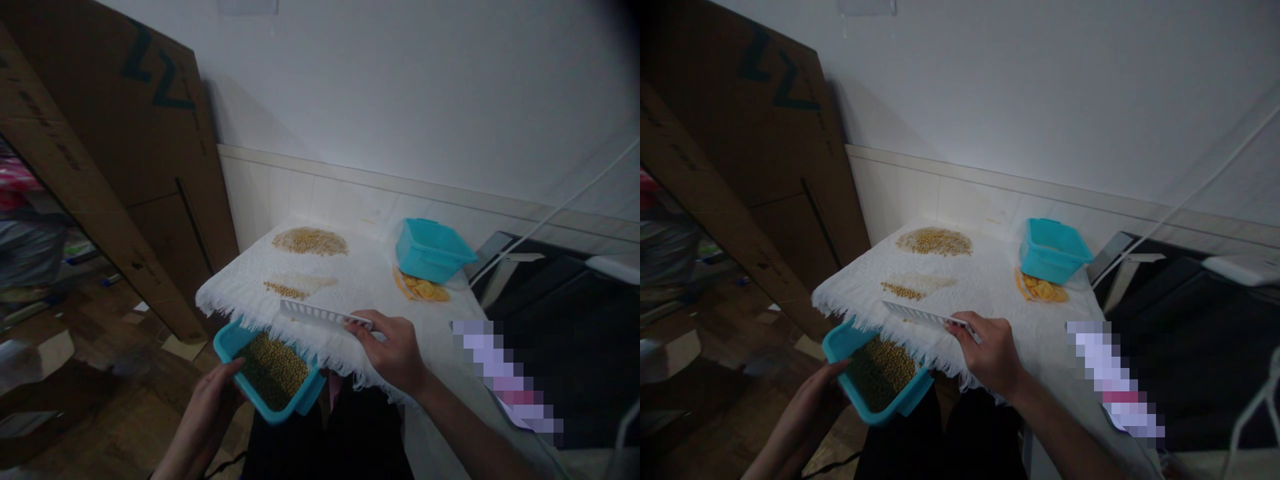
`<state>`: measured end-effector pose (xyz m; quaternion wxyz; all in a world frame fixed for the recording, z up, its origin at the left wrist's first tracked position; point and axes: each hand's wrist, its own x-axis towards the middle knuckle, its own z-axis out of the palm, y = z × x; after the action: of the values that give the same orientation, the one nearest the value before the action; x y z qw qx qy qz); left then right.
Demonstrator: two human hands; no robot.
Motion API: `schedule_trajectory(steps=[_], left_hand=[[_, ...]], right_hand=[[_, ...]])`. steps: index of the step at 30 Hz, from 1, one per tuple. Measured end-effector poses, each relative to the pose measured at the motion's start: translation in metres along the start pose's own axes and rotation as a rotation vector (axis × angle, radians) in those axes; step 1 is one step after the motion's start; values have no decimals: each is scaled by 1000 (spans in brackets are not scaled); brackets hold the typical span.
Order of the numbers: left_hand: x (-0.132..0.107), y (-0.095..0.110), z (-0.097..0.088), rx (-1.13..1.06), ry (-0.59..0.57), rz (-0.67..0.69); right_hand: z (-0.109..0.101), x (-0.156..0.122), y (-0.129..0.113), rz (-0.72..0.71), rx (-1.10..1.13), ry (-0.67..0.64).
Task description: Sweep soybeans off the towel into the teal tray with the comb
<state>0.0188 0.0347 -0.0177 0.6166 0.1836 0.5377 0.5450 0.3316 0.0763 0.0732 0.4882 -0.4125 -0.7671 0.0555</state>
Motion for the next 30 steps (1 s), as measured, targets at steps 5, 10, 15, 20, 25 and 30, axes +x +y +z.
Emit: schedule_trajectory(steps=[5, 10, 15, 20, 25, 30], left_hand=[[-1, 1, 1, 7, -23, 15], [-2, 1, 0, -9, -47, 34], [0, -1, -2, -18, -42, 9], [2, 0, 0, -34, -25, -25], [9, -6, -6, -27, -13, 18], [10, -9, -7, -15, -35, 39]], right_hand=[[-2, 0, -10, 29, 36, -16], [-6, 2, 9, 114, -31, 121], [-6, -3, 15, 85, -45, 79], [-2, -6, -2, -26, -69, 48], [-1, -7, -14, -80, -93, 39], [-3, -4, 6, 29, -132, 101]])
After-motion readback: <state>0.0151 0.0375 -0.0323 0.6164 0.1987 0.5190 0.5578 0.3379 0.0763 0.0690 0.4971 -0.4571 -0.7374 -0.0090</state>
